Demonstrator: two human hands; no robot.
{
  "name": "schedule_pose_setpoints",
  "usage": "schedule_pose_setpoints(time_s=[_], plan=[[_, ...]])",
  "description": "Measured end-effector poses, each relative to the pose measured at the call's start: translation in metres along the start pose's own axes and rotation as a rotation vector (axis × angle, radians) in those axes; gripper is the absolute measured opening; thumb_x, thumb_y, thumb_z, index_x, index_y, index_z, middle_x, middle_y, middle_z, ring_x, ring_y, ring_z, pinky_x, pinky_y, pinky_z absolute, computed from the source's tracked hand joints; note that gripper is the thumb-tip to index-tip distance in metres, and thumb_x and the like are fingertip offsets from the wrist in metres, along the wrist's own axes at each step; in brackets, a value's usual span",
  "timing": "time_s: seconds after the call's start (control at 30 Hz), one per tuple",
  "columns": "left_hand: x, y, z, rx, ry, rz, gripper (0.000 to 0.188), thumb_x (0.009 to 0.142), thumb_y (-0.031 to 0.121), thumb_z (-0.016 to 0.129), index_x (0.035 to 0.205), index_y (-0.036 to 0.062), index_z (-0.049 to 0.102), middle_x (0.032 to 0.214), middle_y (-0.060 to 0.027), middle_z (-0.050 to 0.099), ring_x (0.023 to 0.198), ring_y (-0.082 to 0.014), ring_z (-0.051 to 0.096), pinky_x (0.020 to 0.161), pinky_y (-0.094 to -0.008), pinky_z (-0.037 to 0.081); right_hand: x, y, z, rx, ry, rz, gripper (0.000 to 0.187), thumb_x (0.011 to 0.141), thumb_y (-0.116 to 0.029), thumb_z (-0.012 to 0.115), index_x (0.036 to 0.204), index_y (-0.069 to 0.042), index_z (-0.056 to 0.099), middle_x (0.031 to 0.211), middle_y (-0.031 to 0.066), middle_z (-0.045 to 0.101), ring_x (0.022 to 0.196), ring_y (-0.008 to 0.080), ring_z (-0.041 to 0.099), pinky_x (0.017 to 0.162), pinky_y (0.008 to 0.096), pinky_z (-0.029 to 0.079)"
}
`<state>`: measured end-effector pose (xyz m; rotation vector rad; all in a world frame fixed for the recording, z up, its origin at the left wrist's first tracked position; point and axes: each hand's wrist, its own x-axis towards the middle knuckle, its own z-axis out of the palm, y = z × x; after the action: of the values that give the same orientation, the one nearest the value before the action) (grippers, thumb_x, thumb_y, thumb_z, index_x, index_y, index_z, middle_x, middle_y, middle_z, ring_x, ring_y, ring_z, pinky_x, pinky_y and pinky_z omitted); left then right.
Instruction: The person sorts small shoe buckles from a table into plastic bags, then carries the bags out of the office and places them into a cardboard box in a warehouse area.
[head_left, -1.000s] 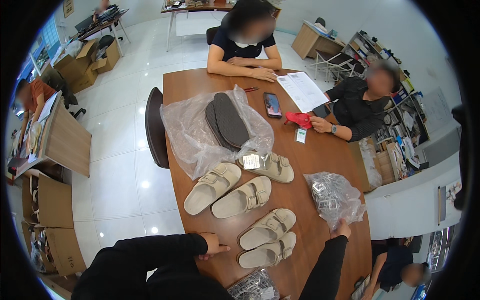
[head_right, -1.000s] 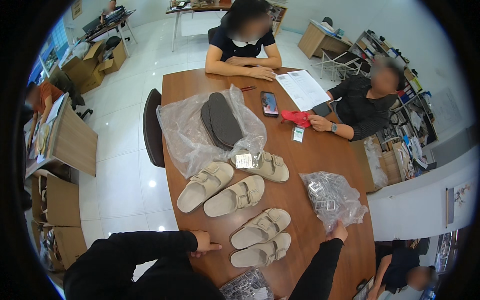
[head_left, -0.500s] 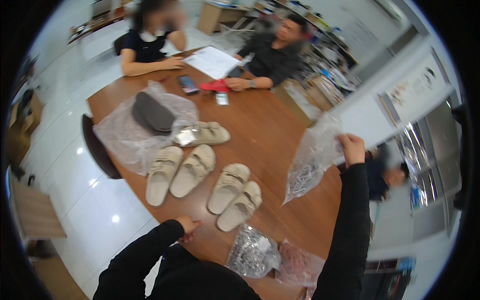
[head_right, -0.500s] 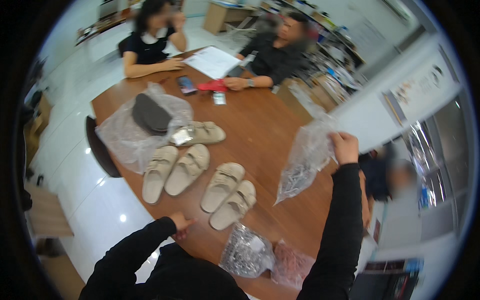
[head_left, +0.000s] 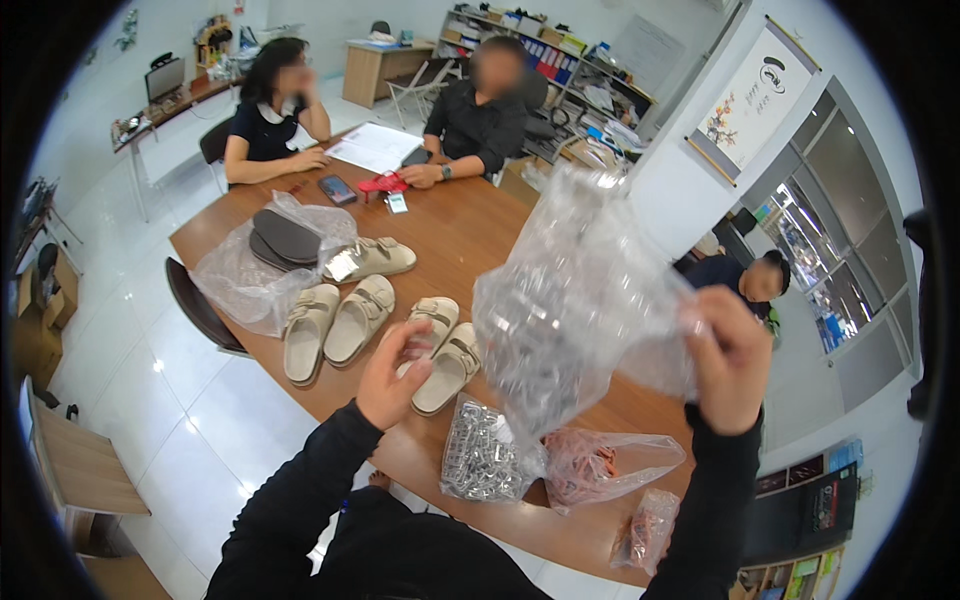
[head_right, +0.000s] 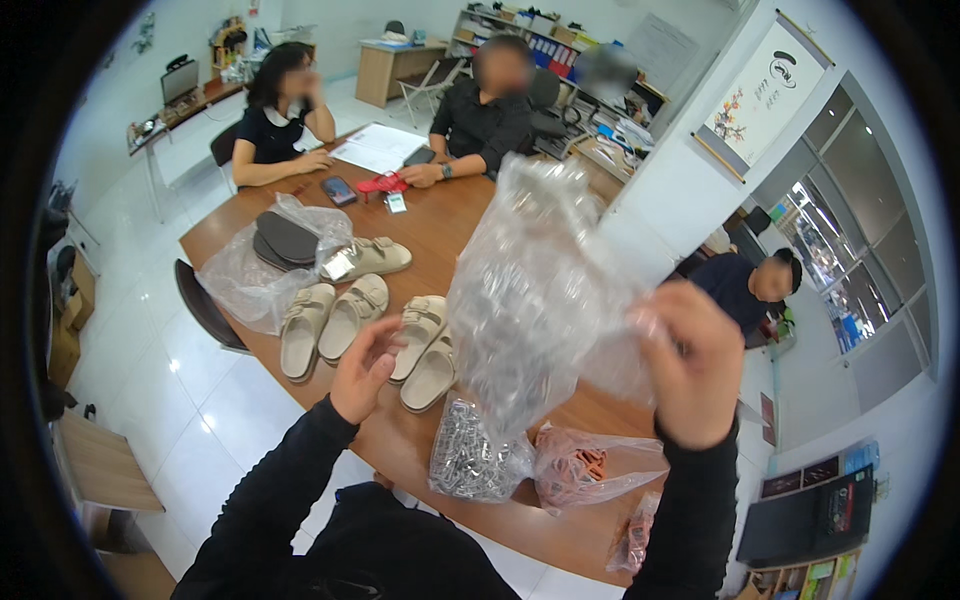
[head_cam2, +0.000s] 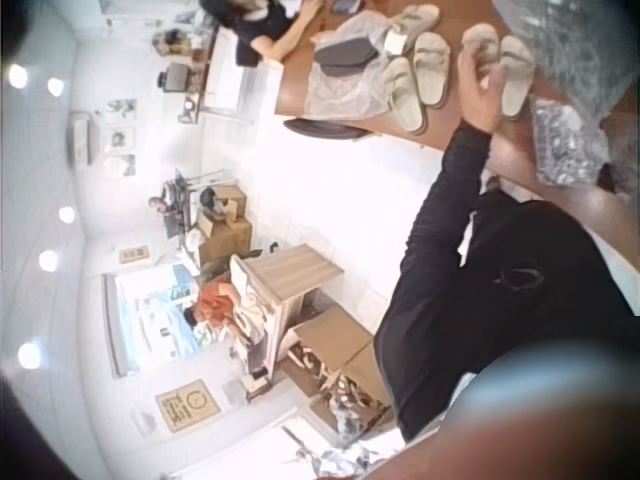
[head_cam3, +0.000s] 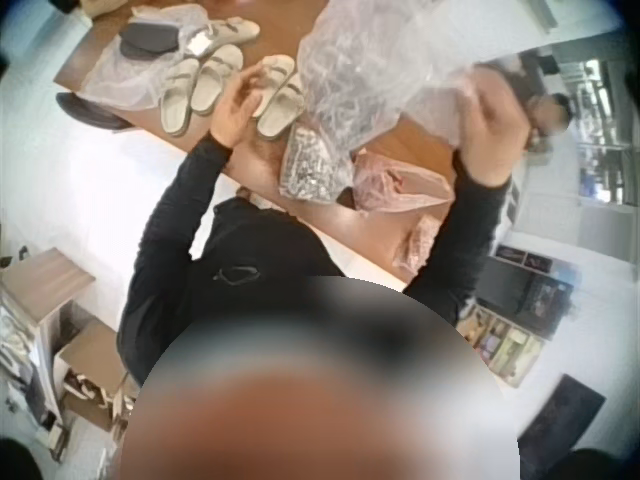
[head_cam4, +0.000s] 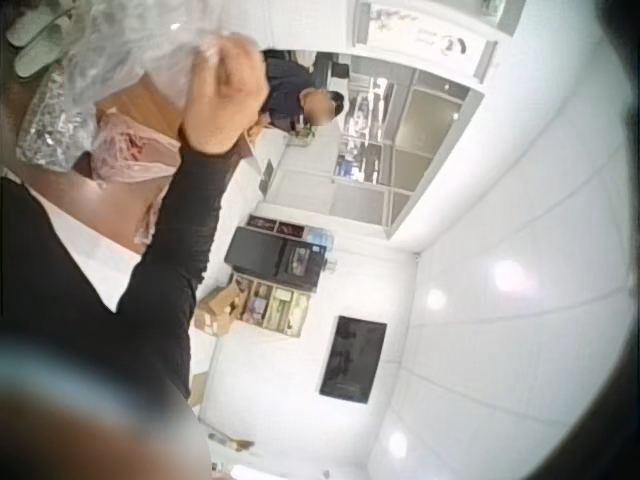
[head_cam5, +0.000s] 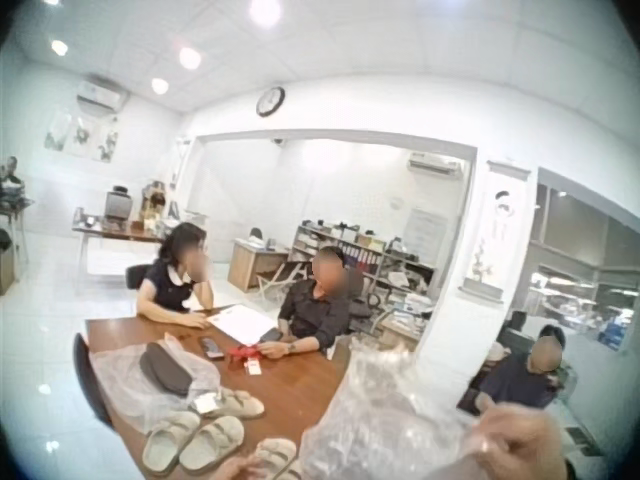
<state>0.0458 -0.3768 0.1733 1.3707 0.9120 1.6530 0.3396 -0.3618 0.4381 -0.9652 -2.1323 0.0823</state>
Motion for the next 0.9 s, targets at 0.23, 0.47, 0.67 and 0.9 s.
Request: schedule_pose_setpoints(time_s=[0.23, 0.47, 0.67, 0.9], plan=[[-0.032, 0.096, 0.072, -0.107, -0.195, -0.087, 0.042, 0.092, 0.02, 0.065, 0.127, 0.0006, 0.054, 0.118, -0.0095, 0.06, 0.108, -0.0175, 0.057, 0.094, -0.0306, 0.043, -0.123, -0.03, -0.014, 0.217, -0.289, 0.054, 0.015, 0.077, 0.002, 0.067, 0.091, 0.0, 0.069, 0.092, 0.0137, 0.065, 0.08, 0.0267, 0.064, 0.071, 0.0317, 0.05], [-0.115, 0.1, 0.121, -0.141, -0.241, -0.109, 0.013, 0.091, 0.011, 0.064, 0.087, -0.0018, 0.064, 0.101, -0.0073, 0.062, 0.09, -0.0124, 0.057, 0.079, -0.027, 0.045, -0.249, -0.009, -0.076, 0.244, -0.444, 0.383, 0.015, 0.08, -0.008, 0.074, 0.091, 0.0, 0.068, 0.1, 0.0139, 0.066, 0.084, 0.0297, 0.065, 0.071, 0.0337, 0.051], [-0.149, 0.101, 0.172, -0.37, -0.089, -0.211, 0.006, 0.09, 0.007, 0.061, 0.095, 0.0037, 0.059, 0.102, -0.0039, 0.062, 0.094, -0.009, 0.053, 0.083, -0.0258, 0.043, -0.313, -0.004, -0.122, 0.048, -0.445, 0.574, 0.018, 0.079, -0.013, 0.076, 0.087, 0.0, 0.067, 0.104, 0.0147, 0.067, 0.08, 0.0265, 0.064, 0.064, 0.0335, 0.051], [-0.127, 0.071, 0.189, -0.576, -0.144, -0.406, 0.021, 0.093, 0.007, 0.061, 0.113, 0.0048, 0.054, 0.104, -0.0025, 0.063, 0.097, -0.0108, 0.058, 0.087, -0.0281, 0.046, -0.344, 0.0, -0.097, 0.267, 0.077, 0.918, 0.009, 0.088, -0.007, 0.065, 0.088, 0.002, 0.064, 0.073, 0.0021, 0.062, 0.066, 0.0082, 0.057, 0.06, 0.024, 0.045]])
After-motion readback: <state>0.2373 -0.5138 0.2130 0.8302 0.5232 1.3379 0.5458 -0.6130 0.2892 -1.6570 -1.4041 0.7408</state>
